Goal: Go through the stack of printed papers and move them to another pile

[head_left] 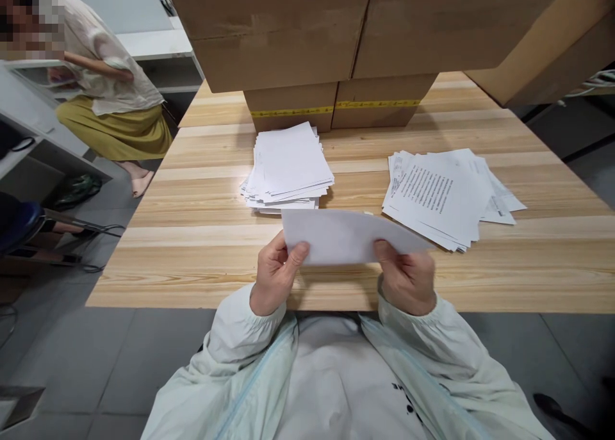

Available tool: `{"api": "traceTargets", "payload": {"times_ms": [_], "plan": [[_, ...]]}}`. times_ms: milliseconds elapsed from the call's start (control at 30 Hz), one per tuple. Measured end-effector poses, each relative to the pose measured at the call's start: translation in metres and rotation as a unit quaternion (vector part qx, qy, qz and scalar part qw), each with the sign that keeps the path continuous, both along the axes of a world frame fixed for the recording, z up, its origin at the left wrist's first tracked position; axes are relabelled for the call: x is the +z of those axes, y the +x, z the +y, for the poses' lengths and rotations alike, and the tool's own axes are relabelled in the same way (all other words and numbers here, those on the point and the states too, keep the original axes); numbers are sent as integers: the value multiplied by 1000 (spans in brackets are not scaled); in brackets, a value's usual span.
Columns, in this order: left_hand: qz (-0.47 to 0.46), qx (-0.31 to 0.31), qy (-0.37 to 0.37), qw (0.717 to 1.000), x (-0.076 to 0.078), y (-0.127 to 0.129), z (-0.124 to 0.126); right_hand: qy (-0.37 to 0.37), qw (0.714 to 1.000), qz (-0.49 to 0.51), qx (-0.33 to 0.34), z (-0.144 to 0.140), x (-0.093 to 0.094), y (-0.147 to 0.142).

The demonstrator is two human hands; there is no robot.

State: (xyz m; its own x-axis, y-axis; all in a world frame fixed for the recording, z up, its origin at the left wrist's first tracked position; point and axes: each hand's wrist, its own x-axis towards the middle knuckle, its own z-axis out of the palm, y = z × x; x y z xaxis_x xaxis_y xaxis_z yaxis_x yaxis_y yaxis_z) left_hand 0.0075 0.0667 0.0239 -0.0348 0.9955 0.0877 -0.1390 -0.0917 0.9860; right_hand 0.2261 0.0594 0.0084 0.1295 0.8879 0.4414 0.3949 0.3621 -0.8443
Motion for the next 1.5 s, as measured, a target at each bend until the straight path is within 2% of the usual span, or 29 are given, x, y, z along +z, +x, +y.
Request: {"api": "traceTargets", "payload": {"times_ms": [67,133,200,267,333,400,500,600,700,833,933,1067,1133,1200,1267,1367,1500], "plan": [[-28,-57,-54,997,8,3,-3,-21,998,-20,-64,-12,7,13],[-56,-109,-122,985,8,9,-7,-76,994,-9,-74,-25,7,25],[-55,-151,-187,969,-3,17,-14,-160,986,35,-28,-39,-2,34],[-9,-170,-228,959,-20,25,-21,-247,965,83,25,-53,-17,39],[51,-166,-236,956,-36,32,-28,-305,944,117,44,-66,-34,43],[88,-164,-230,955,-45,37,-32,-333,932,138,37,-76,-47,47],[111,-192,-222,949,-46,45,-32,-337,927,161,15,-84,-56,59],[111,-230,-223,941,-41,53,-25,-326,931,161,6,-82,-55,75],[70,-258,-267,926,-40,64,-19,-315,940,134,3,-74,-54,88],[34,-254,-306,917,-42,76,-16,-288,954,84,17,-64,-60,103],[44,-239,-307,920,-41,81,-14,-271,962,-21,35,-54,-54,125],[57,-227,-311,921,-37,84,-12,-168,951,-255,-57,-20,-23,151],[61,-222,-315,921,-36,84,-11,-103,944,-303,-81,6,-6,144],[62,-215,-319,921,-36,84,-11,-61,950,-304,-40,37,2,122],[61,-209,-323,921,-36,84,-12,-37,947,-319,22,66,2,90],[61,-211,-321,921,-38,83,-14,-58,925,-363,98,96,-5,45],[62,-230,-303,923,-39,81,-15,-120,894,-409,134,110,-12,11]]}}
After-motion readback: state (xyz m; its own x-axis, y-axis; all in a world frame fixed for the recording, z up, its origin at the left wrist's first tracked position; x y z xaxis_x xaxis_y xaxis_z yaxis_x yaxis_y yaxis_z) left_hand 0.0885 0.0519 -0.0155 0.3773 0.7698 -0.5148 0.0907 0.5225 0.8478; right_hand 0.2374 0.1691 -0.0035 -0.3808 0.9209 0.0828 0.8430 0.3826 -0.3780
